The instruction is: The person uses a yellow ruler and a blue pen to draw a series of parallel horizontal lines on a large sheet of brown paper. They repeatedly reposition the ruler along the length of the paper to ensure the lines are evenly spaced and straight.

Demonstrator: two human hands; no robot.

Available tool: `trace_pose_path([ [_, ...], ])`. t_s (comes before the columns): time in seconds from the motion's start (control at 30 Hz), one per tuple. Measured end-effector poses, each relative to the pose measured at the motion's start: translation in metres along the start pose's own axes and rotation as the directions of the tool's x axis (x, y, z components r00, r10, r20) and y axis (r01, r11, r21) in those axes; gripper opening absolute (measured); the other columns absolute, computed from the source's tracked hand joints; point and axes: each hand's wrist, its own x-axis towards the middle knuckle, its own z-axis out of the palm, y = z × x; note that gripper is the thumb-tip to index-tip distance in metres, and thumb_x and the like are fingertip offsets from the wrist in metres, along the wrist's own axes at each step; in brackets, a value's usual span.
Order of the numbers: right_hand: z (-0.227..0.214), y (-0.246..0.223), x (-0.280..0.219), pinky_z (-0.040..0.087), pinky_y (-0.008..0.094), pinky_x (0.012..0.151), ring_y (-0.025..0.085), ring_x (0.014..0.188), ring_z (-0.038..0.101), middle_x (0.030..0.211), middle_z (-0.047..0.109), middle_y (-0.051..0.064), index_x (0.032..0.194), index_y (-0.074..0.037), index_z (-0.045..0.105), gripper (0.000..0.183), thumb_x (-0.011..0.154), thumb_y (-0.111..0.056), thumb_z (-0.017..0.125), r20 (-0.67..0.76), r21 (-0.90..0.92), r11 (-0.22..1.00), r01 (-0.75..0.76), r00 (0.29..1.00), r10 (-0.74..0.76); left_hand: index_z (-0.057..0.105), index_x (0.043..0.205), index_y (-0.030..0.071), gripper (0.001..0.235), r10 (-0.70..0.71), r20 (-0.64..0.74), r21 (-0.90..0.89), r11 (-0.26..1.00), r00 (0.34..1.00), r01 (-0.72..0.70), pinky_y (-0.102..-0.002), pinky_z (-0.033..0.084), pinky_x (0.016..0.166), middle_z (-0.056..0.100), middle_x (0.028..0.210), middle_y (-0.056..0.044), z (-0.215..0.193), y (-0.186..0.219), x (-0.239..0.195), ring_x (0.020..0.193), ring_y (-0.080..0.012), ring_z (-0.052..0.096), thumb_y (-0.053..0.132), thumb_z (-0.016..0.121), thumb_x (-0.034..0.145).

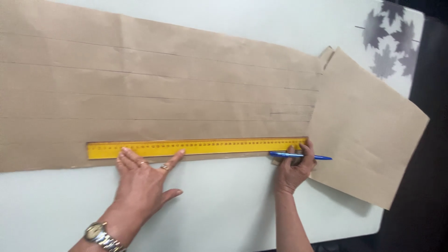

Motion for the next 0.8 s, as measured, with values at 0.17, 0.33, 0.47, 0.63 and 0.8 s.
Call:
trace_pose_path([
  [0.17, -0.009, -0.034, -0.002, 0.041, 0.036, 0.112, 0.029, 0.139, 0.038, 0.144, 0.042, 0.013, 0.126, -0.012, 0.048, 0.026, 0.101, -0.007, 0.054, 0.011, 0.202, 0.979, -0.016, 1.0, 0.014, -0.021, 0.148, 0.055, 0.091, 0.048, 0.136, -0.109, 0.993, 0.99, -0.034, -0.06, 0.024, 0.108, 0.014, 0.136, -0.057, -0.014, -0.001, -0.005, 0.132, -0.0642, 0.021, 0.081, 0.041, 0.086],
  [0.33, 0.027, -0.115, -0.04, 0.044, 0.033, 0.098, 0.018, 0.105, 0.056, 0.112, 0.06, 0.005, 0.118, -0.012, 0.054, 0.02, 0.101, -0.013, 0.043, 0.303, 0.495, 0.858, -0.14, 0.953, -0.02, -0.021, 0.147, 0.055, 0.092, 0.062, 0.173, -0.154, 0.987, 0.983, -0.036, -0.061, 0.023, 0.109, 0.01, 0.137, -0.058, -0.022, -0.005, -0.009, 0.133, -0.0658, 0.017, 0.078, 0.045, 0.087],
  [0.47, 0.055, -0.21, -0.051, 0.05, 0.024, 0.075, 0.012, 0.086, 0.058, 0.108, 0.063, 0.005, 0.116, -0.009, 0.065, 0.027, 0.099, -0.019, 0.046, 0.757, 0.518, 0.79, -0.328, 0.607, -0.244, 0.007, 0.147, 0.057, 0.084, 0.009, 0.119, -0.172, 0.985, 0.993, 0.011, -0.061, 0.026, 0.108, 0.012, 0.14, -0.057, -0.012, 0.001, -0.003, 0.133, -0.0668, 0.02, 0.079, 0.054, 0.081],
  [0.63, 0.098, -0.245, -0.062, 0.057, 0.035, 0.083, 0.024, 0.096, 0.07, 0.099, 0.071, 0.007, 0.109, -0.016, 0.071, 0.021, 0.094, -0.027, 0.06, 0.829, 0.492, 0.816, -0.305, 0.45, -0.332, 0.051, 0.135, 0.006, 0.087, 0.055, -0.025, -0.169, 0.984, 0.998, -0.058, -0.068, 0.029, 0.098, 0.037, 0.126, -0.054, 0.001, -0.001, 0.007, 0.123, -0.0656, 0.033, 0.071, 0.062, 0.078],
  [0.8, 0.103, -0.261, -0.06, 0.059, 0.038, 0.08, 0.031, 0.098, 0.069, 0.102, 0.071, 0.011, 0.109, -0.015, 0.07, 0.024, 0.092, -0.03, 0.062, 0.888, 0.411, 0.883, -0.226, 0.317, -0.332, 0.052, 0.133, 0.001, 0.091, 0.049, -0.024, -0.211, 0.976, 0.998, -0.053, -0.078, 0.02, 0.098, 0.038, 0.131, -0.049, 0.002, 0.005, 0.009, 0.123, -0.0736, 0.024, 0.07, 0.066, 0.075],
])
